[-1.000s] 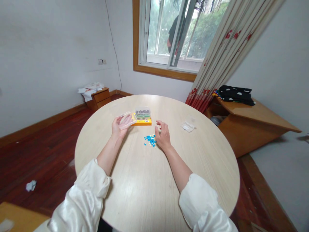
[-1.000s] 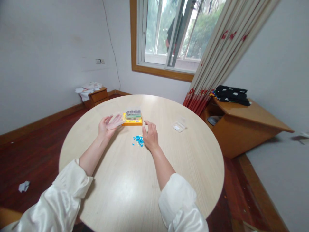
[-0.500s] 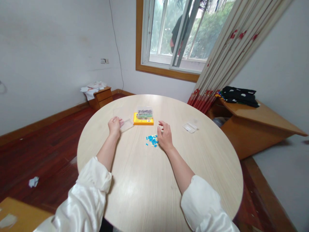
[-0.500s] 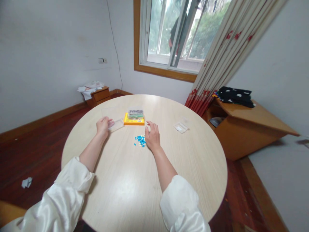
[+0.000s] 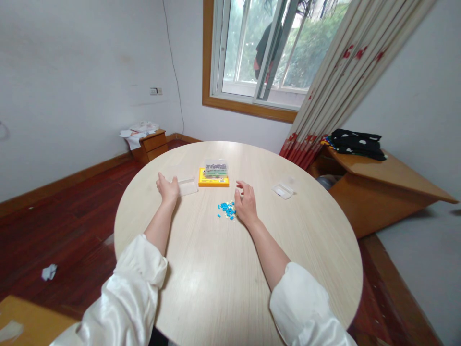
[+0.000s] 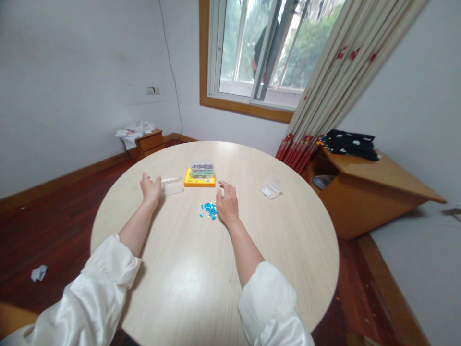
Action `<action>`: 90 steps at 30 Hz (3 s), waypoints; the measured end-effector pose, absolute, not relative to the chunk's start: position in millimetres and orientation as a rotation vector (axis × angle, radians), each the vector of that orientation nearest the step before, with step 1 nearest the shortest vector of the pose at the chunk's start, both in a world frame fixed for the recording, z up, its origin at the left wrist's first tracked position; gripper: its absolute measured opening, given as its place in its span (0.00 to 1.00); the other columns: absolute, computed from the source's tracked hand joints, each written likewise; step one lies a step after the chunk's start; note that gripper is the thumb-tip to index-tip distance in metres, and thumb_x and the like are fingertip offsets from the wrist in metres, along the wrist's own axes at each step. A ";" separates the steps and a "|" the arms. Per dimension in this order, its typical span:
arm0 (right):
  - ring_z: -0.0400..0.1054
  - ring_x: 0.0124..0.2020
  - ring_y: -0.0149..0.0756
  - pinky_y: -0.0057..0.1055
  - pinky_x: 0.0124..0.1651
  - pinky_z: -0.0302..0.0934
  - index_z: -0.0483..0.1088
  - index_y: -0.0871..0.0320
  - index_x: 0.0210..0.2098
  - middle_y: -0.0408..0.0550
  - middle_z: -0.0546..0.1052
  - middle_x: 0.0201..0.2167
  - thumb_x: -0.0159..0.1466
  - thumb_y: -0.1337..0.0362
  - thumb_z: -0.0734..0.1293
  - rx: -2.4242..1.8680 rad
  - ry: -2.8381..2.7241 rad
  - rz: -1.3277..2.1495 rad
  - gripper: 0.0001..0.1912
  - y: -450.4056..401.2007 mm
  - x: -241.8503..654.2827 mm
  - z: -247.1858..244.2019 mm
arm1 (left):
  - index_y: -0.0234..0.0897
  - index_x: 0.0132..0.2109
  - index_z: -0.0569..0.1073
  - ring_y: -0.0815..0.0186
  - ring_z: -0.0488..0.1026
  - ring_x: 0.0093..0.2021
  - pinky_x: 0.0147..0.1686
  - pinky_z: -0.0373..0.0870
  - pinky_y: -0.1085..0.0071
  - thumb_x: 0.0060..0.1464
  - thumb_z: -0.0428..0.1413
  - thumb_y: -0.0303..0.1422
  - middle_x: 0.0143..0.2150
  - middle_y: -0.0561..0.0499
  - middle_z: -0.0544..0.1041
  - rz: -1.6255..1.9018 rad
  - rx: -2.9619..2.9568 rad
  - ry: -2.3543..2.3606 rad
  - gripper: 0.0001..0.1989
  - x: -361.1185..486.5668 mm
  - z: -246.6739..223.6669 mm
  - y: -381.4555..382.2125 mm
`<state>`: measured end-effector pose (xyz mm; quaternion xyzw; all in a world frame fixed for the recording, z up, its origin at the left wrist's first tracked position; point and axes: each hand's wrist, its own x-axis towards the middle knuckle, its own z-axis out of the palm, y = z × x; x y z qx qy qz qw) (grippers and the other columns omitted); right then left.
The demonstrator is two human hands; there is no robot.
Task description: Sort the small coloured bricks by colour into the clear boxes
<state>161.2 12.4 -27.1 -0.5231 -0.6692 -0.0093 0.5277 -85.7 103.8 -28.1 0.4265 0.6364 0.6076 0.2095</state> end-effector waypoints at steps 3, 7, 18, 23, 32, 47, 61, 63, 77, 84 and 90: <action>0.64 0.43 0.40 0.40 0.43 0.63 0.63 0.55 0.49 0.52 0.70 0.43 0.64 0.67 0.55 -1.244 -1.600 -0.023 0.15 13.2 161.3 -27.3 | 0.37 0.56 0.58 0.52 0.58 0.59 0.59 0.51 0.54 0.48 0.56 0.28 0.54 0.38 0.62 1.764 1.139 1.989 0.28 -81.4 -18.4 94.6; 0.63 0.43 0.39 0.40 0.44 0.63 0.63 0.56 0.49 0.52 0.71 0.43 0.64 0.67 0.55 -1.251 -1.608 -0.024 0.15 14.6 161.7 -28.5 | 0.36 0.54 0.60 0.54 0.59 0.56 0.57 0.53 0.55 0.49 0.54 0.28 0.55 0.40 0.63 1.883 1.288 2.022 0.24 -73.6 -4.1 80.3; 0.63 0.43 0.40 0.40 0.43 0.63 0.64 0.57 0.48 0.53 0.71 0.41 0.63 0.67 0.55 -1.261 -1.590 -0.013 0.15 14.1 161.7 -27.0 | 0.36 0.35 0.73 0.58 0.69 0.38 0.43 0.65 0.62 0.47 0.53 0.28 0.35 0.45 0.71 1.209 2.107 1.553 0.06 -45.8 -22.2 79.8; 0.63 0.43 0.40 0.40 0.43 0.63 0.64 0.56 0.48 0.53 0.71 0.41 0.64 0.67 0.54 -1.262 -1.593 -0.019 0.15 14.9 161.8 -27.4 | 0.36 0.30 0.74 0.53 0.70 0.41 0.45 0.64 0.58 0.48 0.51 0.26 0.34 0.42 0.72 1.086 2.133 1.778 0.06 -54.4 -26.3 83.3; 0.63 0.43 0.41 0.42 0.45 0.62 0.66 0.57 0.45 0.52 0.71 0.40 0.64 0.67 0.54 -1.274 -1.617 -0.035 0.14 15.3 162.8 -29.5 | 0.33 0.52 0.69 0.49 0.60 0.59 0.59 0.50 0.51 0.51 0.51 0.31 0.57 0.37 0.66 1.105 2.306 1.516 0.20 -32.6 -26.3 73.2; 0.31 0.68 0.47 0.55 0.63 0.35 0.41 0.59 0.65 0.57 0.42 0.68 0.59 0.61 0.65 -1.732 -2.321 -0.045 0.41 112.9 137.3 43.6 | 0.26 0.64 0.52 0.52 0.45 0.67 0.63 0.37 0.47 0.60 0.40 0.36 0.67 0.37 0.49 0.426 2.511 1.705 0.28 -18.0 -20.0 59.2; 0.61 0.50 0.48 0.45 0.53 0.51 0.63 0.58 0.52 0.57 0.68 0.48 0.55 0.52 0.68 -1.571 -2.286 -0.131 0.28 114.1 142.6 33.6 | 0.25 0.61 0.58 0.50 0.48 0.66 0.62 0.37 0.46 0.59 0.44 0.35 0.65 0.33 0.54 0.805 2.362 1.584 0.26 -17.8 -25.9 62.9; 0.61 0.49 0.47 0.43 0.52 0.53 0.63 0.57 0.52 0.57 0.68 0.47 0.57 0.53 0.67 -1.522 -2.225 -0.112 0.27 103.7 144.1 31.0 | 0.28 0.59 0.62 0.53 0.54 0.64 0.63 0.40 0.49 0.59 0.44 0.35 0.63 0.35 0.60 1.076 2.262 1.441 0.23 -18.2 -24.1 64.4; 0.63 0.50 0.41 0.42 0.53 0.60 0.63 0.59 0.52 0.55 0.71 0.47 0.66 0.57 0.55 -1.267 -1.798 0.001 0.20 -10.6 148.2 0.4 | 0.33 0.46 0.70 0.62 0.73 0.43 0.44 0.67 0.67 0.40 0.60 0.52 0.44 0.43 0.75 1.145 1.177 0.593 0.32 27.2 -11.0 33.0; 0.70 0.44 0.41 0.39 0.46 0.66 0.60 0.67 0.56 0.63 0.73 0.47 0.69 0.62 0.46 -1.344 -2.014 -0.178 0.24 -15.0 157.1 -10.8 | 0.31 0.42 0.71 0.68 0.70 0.33 0.34 0.66 0.74 0.39 0.61 0.48 0.32 0.51 0.74 1.170 1.234 0.657 0.27 32.2 -8.7 23.0; 0.72 0.36 0.39 0.33 0.38 0.66 0.63 0.66 0.52 0.61 0.75 0.41 0.69 0.63 0.43 -1.442 -2.086 -0.226 0.24 -11.0 159.6 -14.9 | 0.31 0.42 0.71 0.65 0.70 0.37 0.38 0.67 0.71 0.43 0.58 0.47 0.36 0.49 0.75 1.203 1.372 0.726 0.24 33.1 -5.7 19.8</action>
